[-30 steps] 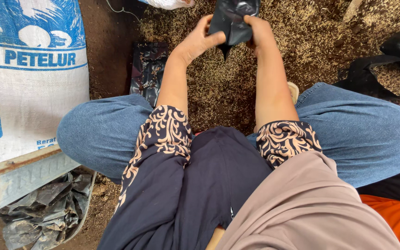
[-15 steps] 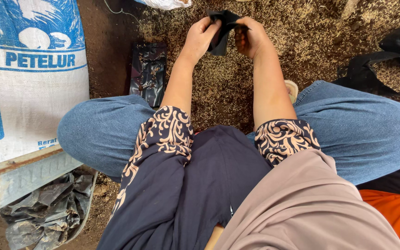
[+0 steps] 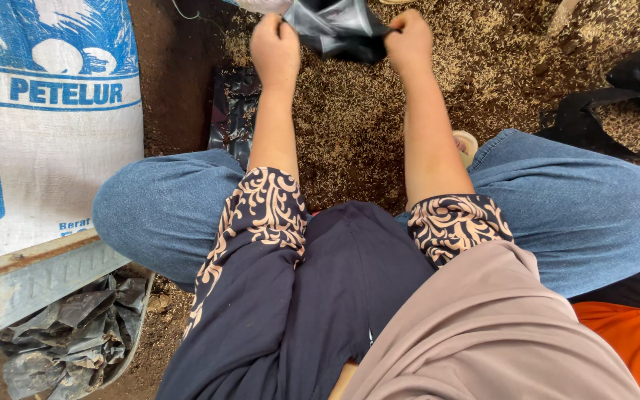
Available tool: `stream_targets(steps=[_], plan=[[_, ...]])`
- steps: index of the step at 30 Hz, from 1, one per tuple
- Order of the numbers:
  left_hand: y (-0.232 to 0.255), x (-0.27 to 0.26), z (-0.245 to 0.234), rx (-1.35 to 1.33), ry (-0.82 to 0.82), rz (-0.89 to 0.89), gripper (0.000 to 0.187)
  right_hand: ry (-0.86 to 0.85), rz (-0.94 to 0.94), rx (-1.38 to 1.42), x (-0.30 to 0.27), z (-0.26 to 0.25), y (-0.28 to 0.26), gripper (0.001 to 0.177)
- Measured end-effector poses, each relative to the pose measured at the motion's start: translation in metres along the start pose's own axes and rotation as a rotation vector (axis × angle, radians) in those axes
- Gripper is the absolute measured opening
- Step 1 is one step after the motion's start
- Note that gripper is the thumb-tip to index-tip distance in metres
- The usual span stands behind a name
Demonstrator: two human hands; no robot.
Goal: The person scoops grains from a large sack into small black plastic bags using a scoop, then folds and seals each bag by hand. The process is repeated multiple times.
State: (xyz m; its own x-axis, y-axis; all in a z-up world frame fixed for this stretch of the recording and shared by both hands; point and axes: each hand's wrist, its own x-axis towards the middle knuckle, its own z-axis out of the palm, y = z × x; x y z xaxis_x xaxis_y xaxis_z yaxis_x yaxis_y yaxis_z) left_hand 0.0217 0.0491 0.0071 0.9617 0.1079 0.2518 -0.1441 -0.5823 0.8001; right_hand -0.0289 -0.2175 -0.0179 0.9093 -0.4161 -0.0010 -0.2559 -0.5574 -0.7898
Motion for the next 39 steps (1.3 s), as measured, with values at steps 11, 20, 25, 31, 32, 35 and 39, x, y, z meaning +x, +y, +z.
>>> stream_targets(steps=[11, 20, 25, 31, 32, 35, 39], plan=[[0.053, -0.013, -0.017, 0.424, 0.206, 0.569, 0.052, 0.148, -0.176, 0.226, 0.009, -0.032, 0.001, 0.014], [0.045, -0.041, 0.033, 0.133, -0.203, 0.180, 0.014, 0.304, -0.250, -0.118, -0.017, 0.003, -0.021, 0.082], [0.030, -0.042, 0.052, -0.079, -0.196, 0.052, 0.014, 0.149, 0.238, 0.356, -0.024, 0.049, -0.005, 0.087], [0.031, -0.036, 0.044, -0.034, -0.323, -0.046, 0.031, 0.071, 0.161, 0.459, -0.025, 0.061, 0.004, 0.049], [0.028, -0.034, 0.042, 0.023, -0.291, 0.000, 0.030, 0.068, 0.069, 0.332, -0.028, 0.058, 0.002, 0.053], [0.013, -0.027, 0.034, 0.195, -0.244, 0.017, 0.026, -0.060, 0.115, 0.024, -0.032, 0.039, -0.005, 0.038], [-0.005, -0.023, 0.032, 0.255, -0.145, 0.084, 0.032, -0.033, 0.157, -0.187, -0.029, 0.018, -0.013, 0.038]])
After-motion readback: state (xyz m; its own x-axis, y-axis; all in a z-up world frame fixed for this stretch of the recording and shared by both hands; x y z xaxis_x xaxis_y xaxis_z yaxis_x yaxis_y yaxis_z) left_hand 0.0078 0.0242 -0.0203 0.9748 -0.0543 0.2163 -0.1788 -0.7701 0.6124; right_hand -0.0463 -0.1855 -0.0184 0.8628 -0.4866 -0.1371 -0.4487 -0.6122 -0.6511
